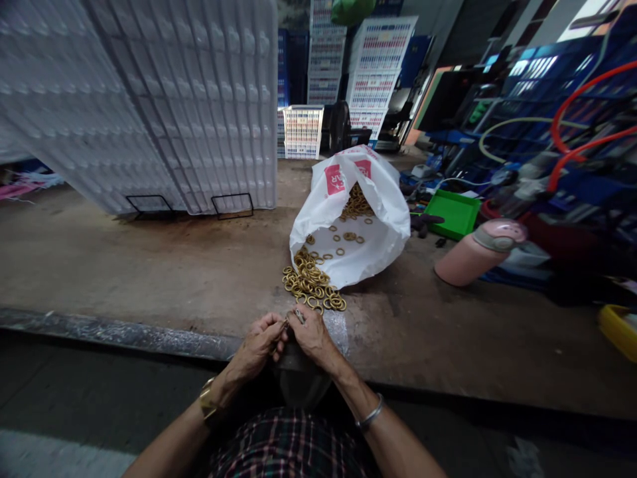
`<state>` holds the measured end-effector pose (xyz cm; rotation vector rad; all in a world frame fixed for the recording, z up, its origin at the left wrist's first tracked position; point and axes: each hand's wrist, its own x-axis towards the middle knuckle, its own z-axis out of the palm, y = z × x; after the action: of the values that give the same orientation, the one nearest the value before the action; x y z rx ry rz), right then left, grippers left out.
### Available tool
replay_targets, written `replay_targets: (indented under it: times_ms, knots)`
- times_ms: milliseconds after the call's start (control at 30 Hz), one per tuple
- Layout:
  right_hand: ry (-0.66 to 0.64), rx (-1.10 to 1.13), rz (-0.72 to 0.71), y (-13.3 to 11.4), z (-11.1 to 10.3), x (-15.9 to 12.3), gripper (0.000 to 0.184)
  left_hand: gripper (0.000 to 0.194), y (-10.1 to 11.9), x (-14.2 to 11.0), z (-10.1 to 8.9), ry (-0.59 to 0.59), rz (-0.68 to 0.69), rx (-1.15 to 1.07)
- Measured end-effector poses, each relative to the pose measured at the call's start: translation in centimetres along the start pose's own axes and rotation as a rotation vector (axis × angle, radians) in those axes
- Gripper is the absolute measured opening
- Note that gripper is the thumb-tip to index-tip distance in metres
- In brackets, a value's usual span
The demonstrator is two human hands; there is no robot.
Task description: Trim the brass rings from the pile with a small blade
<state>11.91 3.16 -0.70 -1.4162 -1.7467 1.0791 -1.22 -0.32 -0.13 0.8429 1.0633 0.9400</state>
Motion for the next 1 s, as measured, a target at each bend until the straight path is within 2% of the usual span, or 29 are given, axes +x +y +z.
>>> replay_targets:
  times_ms: [167,300,367,633,733,833,1000]
  knots:
    - [0.022,-0.066,0.007,0.3,-0.2,-0.1,0.021,0.031,0.1,-0.1,0.0,0.008,-0.008,-0.006]
    - [-0.039,-0.352,-0.091,0.7,-0.2,-0.8,0.014,0.031,0.1,-0.1,0.2,0.024,0.007,-0.007]
    - [-0.083,-0.490,-0.126,0.7,-0.2,-1.2,0.018,0.031,0.1,-0.1,0.3,0.038,0.011,0.003]
    - [-0.204,-0.719,-0.041,-1.0,-0.6,-1.4,0.028,0.030,-0.2,-0.2,0.2,0.041,0.022,0.041]
    - [-0.143,-0.762,-0.019,-0.4,-0.9,-1.2,0.030,0.032,-0.4,-0.7,-0.1,-0.027,0.005,0.011]
    - [-0.027,-0.797,-0.013,0.5,-1.3,-0.7,0.029,0.033,-0.5,-1.1,-0.3,-0.088,-0.033,-0.087]
    - [0.172,-0.833,0.002,0.6,-1.8,0.7,0.020,0.034,0.0,-1.1,-0.4,-0.059,-0.049,-0.281]
